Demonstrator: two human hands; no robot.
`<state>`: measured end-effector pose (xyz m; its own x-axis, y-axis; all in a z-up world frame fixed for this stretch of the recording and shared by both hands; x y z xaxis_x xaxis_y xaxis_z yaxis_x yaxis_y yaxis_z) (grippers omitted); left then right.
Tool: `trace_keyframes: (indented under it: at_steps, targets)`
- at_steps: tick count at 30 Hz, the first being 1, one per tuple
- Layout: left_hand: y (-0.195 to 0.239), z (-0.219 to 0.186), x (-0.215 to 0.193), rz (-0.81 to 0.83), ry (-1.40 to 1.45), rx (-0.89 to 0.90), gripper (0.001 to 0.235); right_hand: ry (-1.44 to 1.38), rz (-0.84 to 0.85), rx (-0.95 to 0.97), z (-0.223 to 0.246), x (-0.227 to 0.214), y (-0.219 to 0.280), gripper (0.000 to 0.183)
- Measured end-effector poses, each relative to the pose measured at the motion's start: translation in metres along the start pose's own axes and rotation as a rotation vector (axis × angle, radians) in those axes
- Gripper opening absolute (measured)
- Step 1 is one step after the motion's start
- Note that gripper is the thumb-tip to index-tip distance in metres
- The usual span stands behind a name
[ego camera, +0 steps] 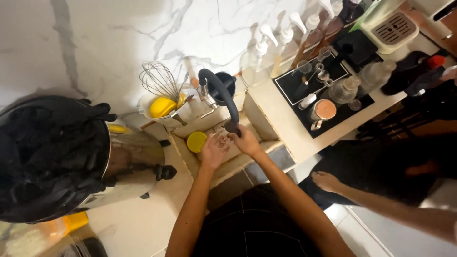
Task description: Prepare a cold coffee beverage by mixing ingredients, serving it to another person, and then cleaning the preparation area and tools.
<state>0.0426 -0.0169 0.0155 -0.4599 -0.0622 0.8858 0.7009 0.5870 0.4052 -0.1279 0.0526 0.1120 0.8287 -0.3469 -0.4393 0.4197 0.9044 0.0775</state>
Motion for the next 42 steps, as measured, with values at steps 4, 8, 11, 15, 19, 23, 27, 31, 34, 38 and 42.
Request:
trace_keyframes:
  at_steps: [4, 8, 11, 15, 19, 23, 27, 31, 34, 38, 42]
  targets:
    - [-0.002, 0.003, -0.001, 0.081, -0.001, -0.111, 0.045, -0.333, 0.111, 0.208, -0.039, 0.002, -0.002, 0.023]
    - [0.000, 0.017, 0.014, 0.067, -0.044, -0.220, 0.060, -0.768, 0.085, 0.381, -0.047, -0.014, 0.002, 0.025]
    - [0.000, 0.025, 0.028, 0.130, -0.009, -0.283, 0.064, -0.892, 0.097, 0.360, -0.041, -0.019, 0.006, 0.025]
    - [0.001, 0.028, 0.042, 0.257, 0.081, -0.267, 0.061, -0.766, 0.020, 0.332, -0.024, -0.039, 0.006, 0.029]
    - [0.012, 0.022, 0.073, 0.052, 0.035, -0.232, 0.061, -0.611, -0.089, 0.335, -0.031, -0.056, 0.004, 0.032]
    - [0.007, 0.023, 0.054, -0.003, 0.085, -0.221, 0.056, -0.449, -0.100, 0.315, -0.016, -0.063, 0.006, 0.031]
    - [-0.019, 0.033, 0.004, 0.051, 0.091, -0.184, 0.057, -0.251, -0.112, 0.245, -0.012, -0.048, 0.014, 0.028]
    - [-0.018, 0.038, 0.019, -0.024, -0.259, 0.000, 0.044, 0.045, -0.031, 0.143, -0.015, -0.028, 0.025, 0.026]
    - [-0.031, 0.044, -0.004, -0.054, -0.442, 0.174, 0.039, 0.059, 0.089, 0.192, -0.033, -0.007, 0.030, 0.024]
    - [-0.054, 0.050, -0.039, 0.025, -0.375, 0.213, 0.027, -0.088, 0.115, 0.243, -0.050, -0.001, 0.027, 0.024]
    - [-0.060, 0.050, -0.061, 0.202, -0.290, 0.157, 0.018, -0.095, 0.170, 0.334, -0.053, -0.015, 0.025, 0.028]
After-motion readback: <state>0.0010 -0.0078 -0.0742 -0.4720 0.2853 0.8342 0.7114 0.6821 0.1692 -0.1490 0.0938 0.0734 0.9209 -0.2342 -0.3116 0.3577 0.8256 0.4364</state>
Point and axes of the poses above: each hand's wrist, its own y-axis away from the middle knuckle, its own x-axis out of the palm, z = x × y, the point moved 2 cm from there along -y, towards the middle knuckle, and after that the axes turned 9 degrees about y, right-handed, at the moved point
